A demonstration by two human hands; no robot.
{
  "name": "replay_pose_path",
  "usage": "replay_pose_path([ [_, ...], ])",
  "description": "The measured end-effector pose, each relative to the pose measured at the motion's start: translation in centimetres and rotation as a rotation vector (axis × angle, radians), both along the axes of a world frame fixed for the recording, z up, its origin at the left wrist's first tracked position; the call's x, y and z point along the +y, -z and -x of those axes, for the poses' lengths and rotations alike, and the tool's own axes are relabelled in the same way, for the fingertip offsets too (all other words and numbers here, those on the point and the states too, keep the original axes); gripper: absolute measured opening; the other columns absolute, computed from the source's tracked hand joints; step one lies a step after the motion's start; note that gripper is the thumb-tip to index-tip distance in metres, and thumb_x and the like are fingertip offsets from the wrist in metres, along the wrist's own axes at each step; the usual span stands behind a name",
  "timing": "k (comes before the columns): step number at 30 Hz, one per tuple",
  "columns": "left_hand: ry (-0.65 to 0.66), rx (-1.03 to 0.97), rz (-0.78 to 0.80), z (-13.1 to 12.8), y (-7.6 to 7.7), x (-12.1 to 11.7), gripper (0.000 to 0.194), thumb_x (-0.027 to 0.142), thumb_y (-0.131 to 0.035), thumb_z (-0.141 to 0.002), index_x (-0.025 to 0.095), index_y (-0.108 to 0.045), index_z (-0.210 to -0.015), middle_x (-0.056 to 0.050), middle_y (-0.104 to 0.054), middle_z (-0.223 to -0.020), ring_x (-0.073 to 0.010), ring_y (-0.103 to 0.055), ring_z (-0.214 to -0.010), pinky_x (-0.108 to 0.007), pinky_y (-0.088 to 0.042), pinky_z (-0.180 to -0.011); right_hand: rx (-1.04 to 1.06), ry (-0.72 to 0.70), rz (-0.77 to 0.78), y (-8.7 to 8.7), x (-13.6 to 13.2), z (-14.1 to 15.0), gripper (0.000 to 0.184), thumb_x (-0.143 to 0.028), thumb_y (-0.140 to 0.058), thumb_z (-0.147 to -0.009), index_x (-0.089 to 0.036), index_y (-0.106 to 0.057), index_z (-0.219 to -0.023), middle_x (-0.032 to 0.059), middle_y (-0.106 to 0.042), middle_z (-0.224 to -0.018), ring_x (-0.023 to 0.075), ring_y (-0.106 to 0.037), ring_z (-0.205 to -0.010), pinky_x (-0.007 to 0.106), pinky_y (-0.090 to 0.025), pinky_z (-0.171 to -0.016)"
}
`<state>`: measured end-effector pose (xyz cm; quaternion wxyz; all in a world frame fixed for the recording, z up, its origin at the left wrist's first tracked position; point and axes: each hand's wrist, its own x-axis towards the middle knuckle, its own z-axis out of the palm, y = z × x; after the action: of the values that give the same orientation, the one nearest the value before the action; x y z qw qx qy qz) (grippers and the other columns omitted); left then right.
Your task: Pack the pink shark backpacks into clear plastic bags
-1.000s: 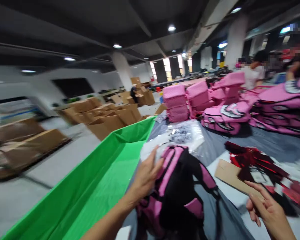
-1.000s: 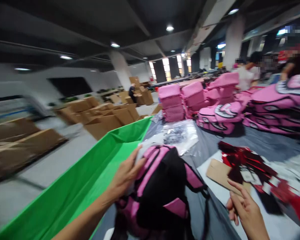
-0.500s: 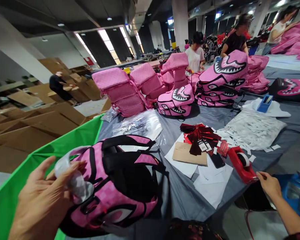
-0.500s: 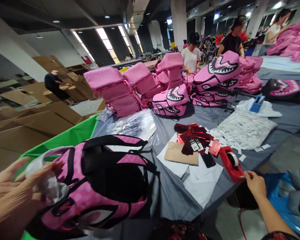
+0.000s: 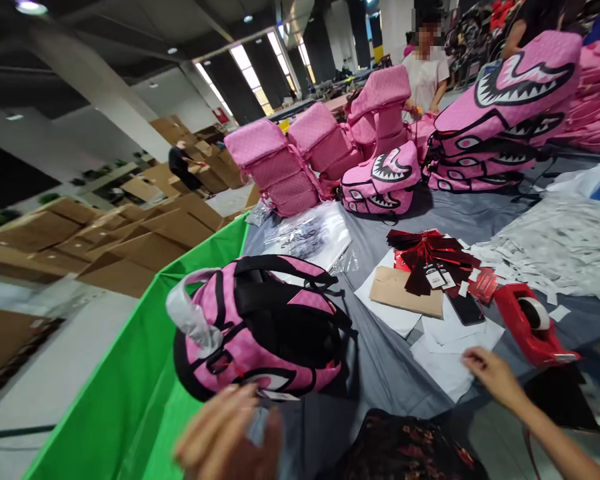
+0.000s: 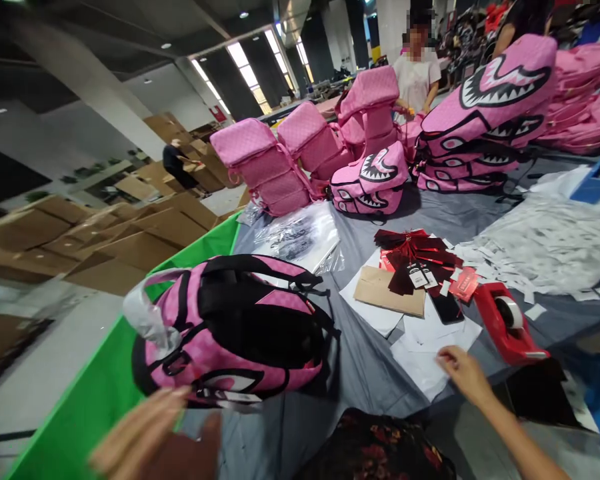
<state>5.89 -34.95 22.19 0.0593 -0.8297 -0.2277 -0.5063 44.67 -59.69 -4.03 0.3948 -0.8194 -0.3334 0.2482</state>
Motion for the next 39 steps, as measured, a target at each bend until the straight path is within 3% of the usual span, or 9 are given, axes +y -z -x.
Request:
replay_pose_path([
  [4, 0.327, 0.339, 0.014, -3.5, 3.0, -3.7, 0.038, 0.002, -0.065, -0.084, 0.020, -0.066, -0.117, -0.006, -0.077, -0.102, -0.0207, -0.069, -0.106, -0.032, -0.061, -0.090, -0.041, -0.162, 0.015, 3.6, 2.9, 5.8, 0.048, -0.074, -0.064, -0.069, -0.026, -0.066, -0.071, 0.0083, -0.071, -0.079, 0.0300, -0.066, -0.081, 0.043, -0.051, -0.077],
  [9, 0.632, 0.443, 0.637, -4.7, 7.4, -4.8, 0.028, 0.017, -0.055, -0.096, 0.021, -0.062, -0.123, -0.010, -0.073, -0.115, -0.0220, -0.063, -0.116, -0.036, -0.055, -0.099, -0.001, -0.150, 0.011, 4.8, 2.7, 5.3, 0.055, -0.078, -0.056, -0.075, -0.026, -0.069, -0.065, 0.0081, -0.070, -0.072, 0.0286, -0.066, -0.076, 0.042, -0.050, -0.075],
  [12, 0.654, 0.594, 1.124, -5.2, 8.6, -4.8, 0.027, 0.039, -0.055, -0.100, 0.020, -0.068, -0.115, -0.010, -0.072, -0.111, -0.0220, -0.064, -0.109, -0.035, -0.052, -0.098, 0.028, -0.142, 0.012, 4.2, 2.8, 4.1, 0.054, -0.077, -0.056, -0.074, -0.026, -0.068, -0.061, 0.0063, -0.068, -0.066, 0.0263, -0.064, -0.067, 0.039, -0.050, -0.067],
  [14, 0.659, 0.693, 1.278, -5.9, 8.9, -4.9, 0.036, 0.048, -0.055, -0.099, 0.019, -0.072, -0.113, -0.011, -0.072, -0.110, -0.0227, -0.064, -0.107, -0.035, -0.050, -0.098, 0.016, -0.110, -0.002, 3.3, 3.1, 3.2, 0.050, -0.074, -0.055, -0.075, -0.026, -0.068, -0.066, 0.0060, -0.070, -0.071, 0.0260, -0.064, -0.068, 0.038, -0.050, -0.068],
  [21, 0.758, 0.808, 1.310, -9.1, 9.7, -4.9, 0.038, 0.048, -0.060, -0.095, 0.021, -0.074, -0.116, -0.010, -0.072, -0.113, -0.0240, -0.062, -0.111, -0.034, -0.045, -0.100, 0.003, -0.031, 0.012, -0.9, 3.6, 0.8, 0.022, -0.051, -0.055, -0.074, -0.030, -0.053, -0.081, -0.0009, -0.069, -0.066, 0.0231, -0.064, -0.062, 0.035, -0.049, -0.069],
  [27, 0.888, 0.780, 1.243, -10.5, 10.7, -5.2, 0.043, 0.051, -0.057, -0.096, 0.018, -0.075, -0.116, -0.013, -0.074, -0.113, -0.0276, -0.065, -0.113, -0.036, -0.046, -0.100, -0.004, -0.019, 0.084, 0.8, 4.5, 2.0, 0.025, -0.049, -0.061, -0.051, -0.029, -0.051, -0.064, -0.0037, -0.058, -0.048, 0.0240, -0.059, -0.053, 0.035, -0.046, -0.058],
  [32, 0.886, 0.810, 1.244, -9.8, 12.0, -4.4, 0.045, 0.055, -0.058, -0.095, 0.021, -0.072, -0.122, -0.012, -0.073, -0.118, -0.0279, -0.065, -0.117, -0.037, -0.046, -0.104, -0.074, -0.024, 0.087, 1.0, 4.5, 1.1, 0.041, -0.065, -0.044, -0.065, -0.028, -0.053, -0.050, 0.0080, -0.070, -0.060, 0.0318, -0.069, -0.066, 0.041, -0.052, -0.063],
  [35, 0.839, 0.689, 1.253, -10.7, 12.3, -3.5, 0.066, 0.059, -0.065, -0.090, 0.018, -0.059, -0.142, -0.018, -0.064, -0.136, -0.0305, -0.058, -0.129, -0.042, -0.043, -0.112, -0.170, -0.056, 0.071, -2.4, 5.2, 0.7, 0.043, -0.063, -0.047, -0.071, -0.028, -0.072, -0.070, 0.0113, -0.080, -0.088, 0.0356, -0.073, -0.086, 0.044, -0.054, -0.075],
  [39, 0.863, 0.461, 1.151, -13.4, 11.6, -3.4, 0.110, 0.070, -0.077, -0.073, 0.014, -0.036, -0.159, -0.024, -0.040, -0.160, -0.0376, -0.033, -0.150, -0.054, -0.022, -0.126, -0.206, -0.444, 0.041, -9.3, 7.5, 3.8, 0.036, -0.058, -0.053, -0.083, -0.031, -0.077, -0.082, 0.0077, -0.080, -0.087, 0.0314, -0.074, -0.079, 0.040, -0.054, -0.072],
])
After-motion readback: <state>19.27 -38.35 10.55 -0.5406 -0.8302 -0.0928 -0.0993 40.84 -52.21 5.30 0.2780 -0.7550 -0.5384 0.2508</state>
